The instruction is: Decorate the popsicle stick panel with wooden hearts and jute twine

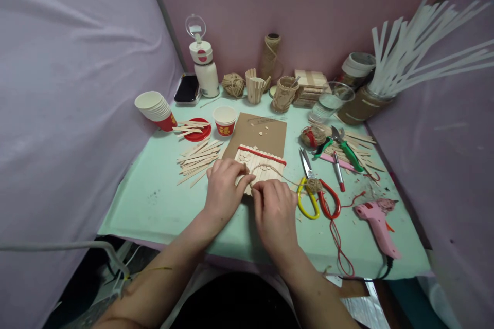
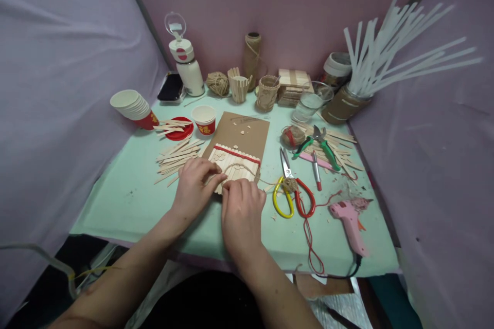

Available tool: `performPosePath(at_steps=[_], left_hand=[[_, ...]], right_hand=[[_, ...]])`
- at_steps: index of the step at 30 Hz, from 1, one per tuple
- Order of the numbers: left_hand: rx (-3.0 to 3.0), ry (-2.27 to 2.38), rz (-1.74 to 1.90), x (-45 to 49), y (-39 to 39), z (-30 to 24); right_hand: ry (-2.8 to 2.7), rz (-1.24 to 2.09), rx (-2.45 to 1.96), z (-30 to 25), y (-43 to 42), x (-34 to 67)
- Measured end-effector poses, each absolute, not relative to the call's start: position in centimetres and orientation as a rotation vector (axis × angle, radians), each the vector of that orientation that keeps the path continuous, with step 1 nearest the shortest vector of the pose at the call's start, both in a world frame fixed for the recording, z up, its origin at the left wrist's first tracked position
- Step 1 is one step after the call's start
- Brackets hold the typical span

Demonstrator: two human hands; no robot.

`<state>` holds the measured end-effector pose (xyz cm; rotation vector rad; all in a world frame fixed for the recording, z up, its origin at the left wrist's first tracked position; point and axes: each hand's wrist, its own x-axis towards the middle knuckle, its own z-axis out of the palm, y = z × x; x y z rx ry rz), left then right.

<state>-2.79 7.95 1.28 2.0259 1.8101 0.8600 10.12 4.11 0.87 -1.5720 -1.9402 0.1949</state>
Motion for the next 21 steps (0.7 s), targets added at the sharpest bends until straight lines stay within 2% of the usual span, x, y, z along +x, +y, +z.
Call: performPosePath(at_steps=[21], left_hand=[[2.216,1.873,1.032,-2.1,6.5,0.6]], right_hand=[[-1.966,0.202,-1.554,1.1,4.4,11.6]])
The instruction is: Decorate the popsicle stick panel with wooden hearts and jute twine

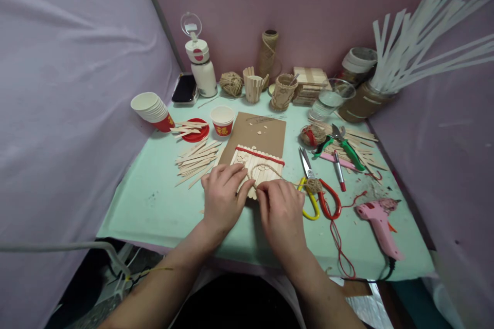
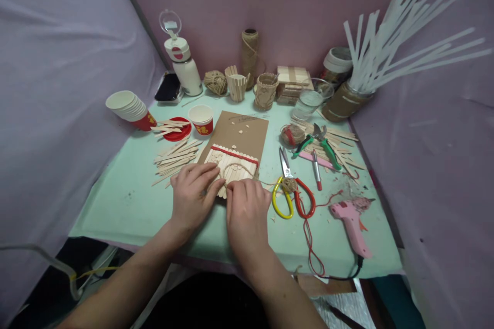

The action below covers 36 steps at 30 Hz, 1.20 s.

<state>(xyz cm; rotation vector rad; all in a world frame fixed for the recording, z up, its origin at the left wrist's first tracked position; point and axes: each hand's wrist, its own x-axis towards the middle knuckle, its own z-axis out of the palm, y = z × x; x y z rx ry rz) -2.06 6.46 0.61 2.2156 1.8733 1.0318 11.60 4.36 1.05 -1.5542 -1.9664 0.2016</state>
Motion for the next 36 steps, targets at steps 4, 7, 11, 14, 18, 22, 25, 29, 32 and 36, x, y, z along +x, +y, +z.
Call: performPosePath(at_steps=[4,7,11,14,18,22,25,29,32,36], left_hand=[[2.232,1.86,1.013,-1.9,6.3,0.9],[2.227,1.851,1.008,-1.8,6.3,0.9],[2.209,1.867,0.991,-1.6,6.2,1.0],[2.203,1.91,0.967,-1.3,6.0,1.1],[2.231,1.954,0.954,-1.1,5.8,1.1],[2.252,2.005,0.969,-0.9,5.6,0.9],[2.26,2.031,0.994,-0.7,5.6,0.8],[2.264,2.044,0.999,-0.6,5.6,0.8],[2.259,2.051,0.986,-0.5,5.5,0.9],[2.246,2.067,0.964,-0.4,5.3,1.0]], right_hand=[[-1.983,0.246,-1.537,1.0,4.5,12.0],[-1.982,0.315,-1.522,0.9,4.6,12.2],[-1.974,0.35,-1.518,0.9,4.7,12.2],[-1.972,0.333,-1.522,0.9,4.7,12.3],[-1.963,0.342,-1.51,0.8,4.7,12.6],[-1.959,0.329,-1.536,0.9,4.5,12.9],[-1.963,0.263,-1.561,1.0,4.4,13.0],[-2.007,0.192,-1.541,1.1,4.5,13.0],[-2.051,0.145,-1.505,1.1,4.8,13.0],[-2.089,0.077,-1.468,1.0,5.0,13.2]])
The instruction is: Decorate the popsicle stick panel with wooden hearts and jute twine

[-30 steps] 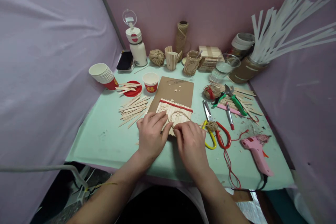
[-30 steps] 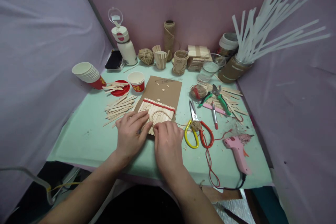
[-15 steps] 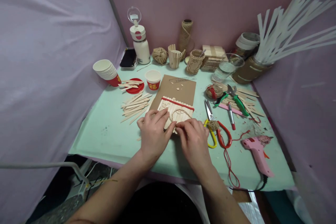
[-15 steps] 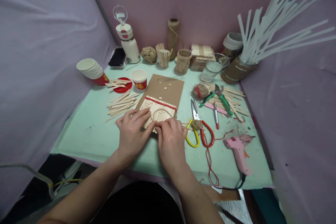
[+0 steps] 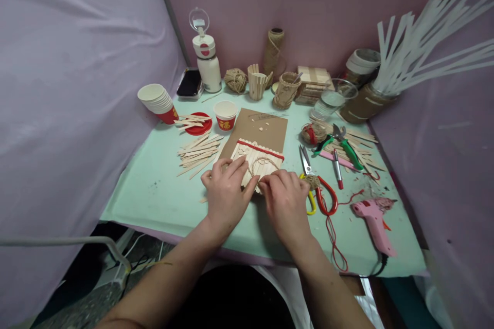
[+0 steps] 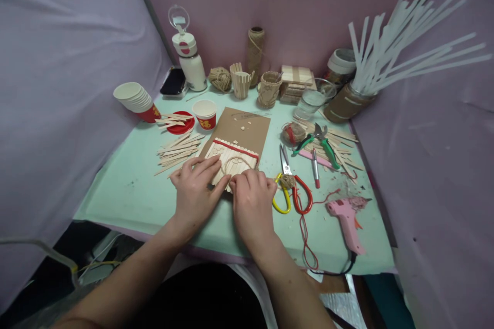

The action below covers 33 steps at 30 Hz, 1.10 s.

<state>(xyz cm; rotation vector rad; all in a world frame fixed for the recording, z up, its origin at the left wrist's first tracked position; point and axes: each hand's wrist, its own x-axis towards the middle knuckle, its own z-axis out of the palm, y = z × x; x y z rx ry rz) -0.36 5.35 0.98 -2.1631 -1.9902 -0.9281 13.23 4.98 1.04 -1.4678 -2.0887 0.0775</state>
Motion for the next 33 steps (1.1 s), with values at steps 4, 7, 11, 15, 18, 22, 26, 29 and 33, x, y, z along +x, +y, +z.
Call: performPosePath(at_steps=[4,7,11,15,18,22,26,29,33], left_hand=[[-2.16,-2.007,-0.915,-0.2,5.2,1.1],[-2.159,-2.012,-0.913,-0.2,5.2,1.1],[-2.159,-2.017,-0.916,-0.2,5.1,1.1],[-2.159,-2.022,-0.923,-0.2,5.2,1.1],[-2.16,-2.015,-0.925,-0.2,5.2,1.0],[-2.162,-2.003,-0.929,-0.2,5.2,0.9],[-2.162,-2.009,-0.926,-0.2,5.1,0.8],[-2.161,-2.019,-0.925,-0.2,5.1,0.8],[-2.163,-2.019,-0.93,-0.1,5.1,0.9]], right_hand=[[-2.12,0.043,-1.474,1.0,5.1,13.3],[-2.137,0.047,-1.491,1.1,5.1,13.3],[-2.116,0.169,-1.479,1.6,5.3,14.3],[-2.005,0.183,-1.539,2.0,5.7,16.3],[-1.973,0.255,-1.505,2.3,5.7,17.0],[-2.037,0.313,-1.405,2.5,5.2,16.1],[-2.126,0.201,-1.344,2.3,5.0,14.9],[-2.163,0.149,-1.334,2.1,5.2,14.8],[-2.195,0.12,-1.365,1.8,5.4,14.9]])
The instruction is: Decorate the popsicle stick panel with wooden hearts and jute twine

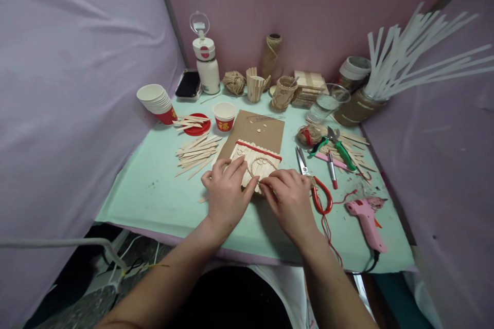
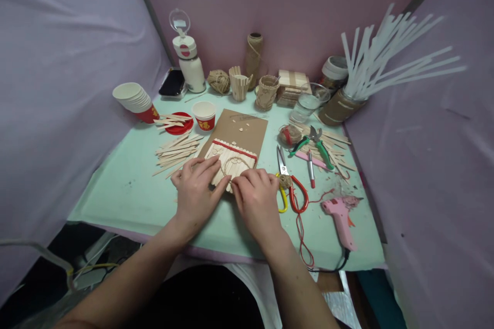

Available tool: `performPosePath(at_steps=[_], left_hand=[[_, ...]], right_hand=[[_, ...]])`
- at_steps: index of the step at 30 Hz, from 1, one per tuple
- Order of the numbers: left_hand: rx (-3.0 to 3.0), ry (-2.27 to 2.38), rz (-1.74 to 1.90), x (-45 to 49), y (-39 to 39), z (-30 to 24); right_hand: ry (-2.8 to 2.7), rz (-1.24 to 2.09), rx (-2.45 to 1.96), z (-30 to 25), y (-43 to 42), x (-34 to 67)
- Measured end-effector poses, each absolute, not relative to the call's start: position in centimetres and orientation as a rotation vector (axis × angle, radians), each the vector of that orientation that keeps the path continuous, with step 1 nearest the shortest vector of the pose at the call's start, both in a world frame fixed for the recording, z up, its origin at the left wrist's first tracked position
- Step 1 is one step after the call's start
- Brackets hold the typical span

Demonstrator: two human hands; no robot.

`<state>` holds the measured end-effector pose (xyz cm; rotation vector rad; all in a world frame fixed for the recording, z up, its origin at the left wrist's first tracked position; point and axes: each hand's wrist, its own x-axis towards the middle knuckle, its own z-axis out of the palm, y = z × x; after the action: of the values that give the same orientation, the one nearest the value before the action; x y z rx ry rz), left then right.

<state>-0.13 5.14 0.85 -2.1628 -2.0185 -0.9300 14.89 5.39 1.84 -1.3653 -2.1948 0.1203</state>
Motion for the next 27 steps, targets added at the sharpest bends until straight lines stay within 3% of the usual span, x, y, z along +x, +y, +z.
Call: performPosePath(at_steps=[27], left_hand=[[-2.162,-2.019,-0.94,-0.03,5.09,0.69]], right_hand=[[-2.231,0.101,-1.316,1.87,5.41,15.41]])
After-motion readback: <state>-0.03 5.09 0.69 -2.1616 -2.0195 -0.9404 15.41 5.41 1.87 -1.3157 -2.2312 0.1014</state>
